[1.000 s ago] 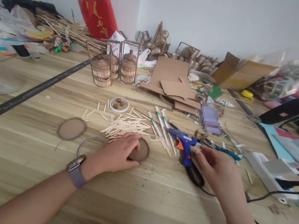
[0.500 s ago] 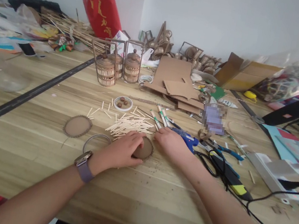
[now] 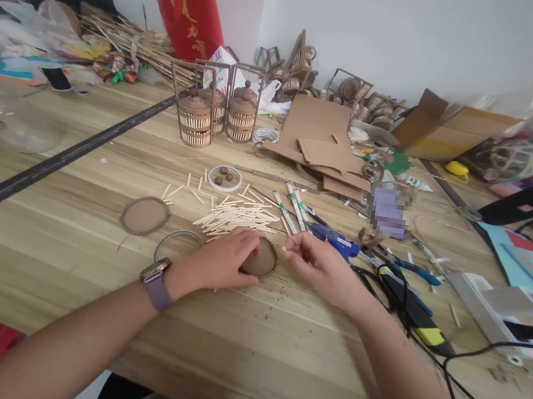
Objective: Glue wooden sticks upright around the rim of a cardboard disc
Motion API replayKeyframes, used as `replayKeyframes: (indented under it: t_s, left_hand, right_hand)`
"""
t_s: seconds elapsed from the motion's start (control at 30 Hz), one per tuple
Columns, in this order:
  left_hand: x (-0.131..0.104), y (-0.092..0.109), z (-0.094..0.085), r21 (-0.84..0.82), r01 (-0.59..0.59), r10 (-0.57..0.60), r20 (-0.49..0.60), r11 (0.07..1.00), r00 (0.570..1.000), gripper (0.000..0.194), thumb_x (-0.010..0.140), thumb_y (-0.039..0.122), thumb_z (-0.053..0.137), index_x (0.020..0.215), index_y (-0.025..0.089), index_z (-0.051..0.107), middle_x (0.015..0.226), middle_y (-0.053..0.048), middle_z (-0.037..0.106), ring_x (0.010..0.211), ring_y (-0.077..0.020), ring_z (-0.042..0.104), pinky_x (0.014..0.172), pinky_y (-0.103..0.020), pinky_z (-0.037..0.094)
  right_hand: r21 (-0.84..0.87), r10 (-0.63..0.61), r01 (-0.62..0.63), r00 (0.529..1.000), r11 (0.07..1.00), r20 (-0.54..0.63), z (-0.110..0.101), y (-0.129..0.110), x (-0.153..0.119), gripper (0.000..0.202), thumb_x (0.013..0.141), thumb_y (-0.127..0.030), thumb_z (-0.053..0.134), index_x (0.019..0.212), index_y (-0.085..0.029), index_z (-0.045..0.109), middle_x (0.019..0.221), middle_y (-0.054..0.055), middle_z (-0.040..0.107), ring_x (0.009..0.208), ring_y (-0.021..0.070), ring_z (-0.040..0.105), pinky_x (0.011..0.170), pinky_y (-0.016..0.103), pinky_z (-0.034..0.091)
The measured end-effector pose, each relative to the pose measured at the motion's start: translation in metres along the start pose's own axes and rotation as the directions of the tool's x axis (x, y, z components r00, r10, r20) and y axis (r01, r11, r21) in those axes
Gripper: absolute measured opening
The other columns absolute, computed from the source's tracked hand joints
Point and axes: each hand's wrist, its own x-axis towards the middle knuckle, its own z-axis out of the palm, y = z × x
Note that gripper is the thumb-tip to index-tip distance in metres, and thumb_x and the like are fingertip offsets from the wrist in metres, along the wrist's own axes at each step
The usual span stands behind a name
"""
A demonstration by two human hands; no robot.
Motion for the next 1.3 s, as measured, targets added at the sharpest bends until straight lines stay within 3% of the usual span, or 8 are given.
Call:
replayKeyframes:
  t_s: [0.07,0.13,0.2,0.27,0.43,0.63,0.87,1.3]
  left_hand:
    - [0.001,0.001,-0.001,-0.008,0.001,-0.001,0.004,1.0,1.0,0.04,0.071,0.021,0.075,0.102,0.02,0.049,0.116,-0.01,0.056,0.115,-0.0293,0.049,0.094,-0.043,0.045]
    - [0.002,0.001,-0.001,-0.008,-0.003,0.003,0.004,1.0,1.0,0.048,0.071,0.021,0.076,0.11,0.02,0.048,0.11,-0.009,0.057,0.112,-0.0286,0.049,0.094,-0.042,0.045]
    - [0.002,0.001,-0.001,-0.005,-0.005,0.005,0.001,1.0,1.0,0.053,0.071,0.021,0.076,0.115,0.02,0.046,0.111,-0.009,0.056,0.113,-0.029,0.048,0.095,-0.043,0.044]
    - [0.002,0.0,-0.001,-0.005,-0.004,0.004,-0.001,1.0,1.0,0.055,0.07,0.021,0.077,0.116,0.02,0.045,0.112,-0.009,0.056,0.115,-0.0295,0.048,0.096,-0.043,0.043]
    - [0.001,-0.001,0.001,-0.008,-0.021,0.021,-0.007,1.0,1.0,0.05,0.071,0.022,0.077,0.111,0.021,0.047,0.11,-0.008,0.056,0.112,-0.0291,0.05,0.097,-0.044,0.043]
    - [0.001,-0.002,0.002,-0.012,-0.019,0.019,-0.016,1.0,1.0,0.047,0.072,0.022,0.075,0.109,0.022,0.047,0.109,-0.007,0.056,0.113,-0.0291,0.05,0.099,-0.045,0.042]
    - [0.001,-0.001,0.001,-0.013,-0.011,0.011,-0.014,1.0,1.0,0.043,0.073,0.023,0.075,0.105,0.02,0.047,0.111,-0.008,0.056,0.117,-0.0293,0.049,0.099,-0.044,0.042]
    - [0.001,-0.003,0.003,-0.011,-0.015,0.014,-0.02,1.0,1.0,0.037,0.073,0.022,0.074,0.098,0.021,0.047,0.114,-0.009,0.056,0.118,-0.0292,0.049,0.1,-0.044,0.042]
  right_hand:
    - [0.292,0.023,-0.021,1.0,0.956,-0.002,0.007,-0.002,-0.01,0.024,0.095,-0.03,0.04,0.108,-0.017,0.055,0.077,0.0,0.062,0.061,0.0111,0.056,0.053,0.02,0.044]
    - [0.584,0.054,-0.047,0.999,0.81,0.005,0.015,-0.002,-0.016,0.027,0.093,-0.035,0.046,0.11,-0.018,0.057,0.078,0.0,0.061,0.063,0.011,0.056,0.056,0.021,0.045]
    - [0.724,0.073,-0.059,0.997,0.687,0.012,0.021,-0.001,-0.018,0.025,0.089,-0.039,0.054,0.102,-0.019,0.06,0.075,-0.001,0.061,0.065,0.0114,0.057,0.061,0.023,0.047]
    - [0.76,0.092,-0.065,0.996,0.647,0.007,0.025,0.0,-0.018,0.023,0.085,-0.04,0.06,0.094,-0.019,0.06,0.073,-0.001,0.062,0.067,0.0128,0.059,0.064,0.025,0.048]
    - [0.617,0.13,-0.078,0.991,0.783,-0.039,0.031,0.001,-0.019,0.016,0.083,-0.037,0.062,0.088,-0.021,0.061,0.075,0.001,0.069,0.07,0.0159,0.064,0.067,0.028,0.05]
    - [0.4,0.03,0.031,0.989,0.916,-0.144,0.036,0.002,-0.024,0.01,0.086,-0.029,0.058,0.089,-0.023,0.065,0.082,0.003,0.071,0.073,0.0172,0.065,0.068,0.028,0.051]
    - [0.326,-0.079,0.135,0.981,0.936,-0.179,0.041,0.001,-0.022,0.009,0.089,-0.023,0.054,0.09,-0.023,0.064,0.081,0.002,0.069,0.075,0.0164,0.065,0.069,0.027,0.051]
    - [0.256,-0.13,0.18,0.971,0.95,-0.201,0.041,-0.003,-0.021,0.011,0.089,-0.02,0.054,0.088,-0.024,0.063,0.08,0.003,0.069,0.076,0.0186,0.065,0.069,0.03,0.051]
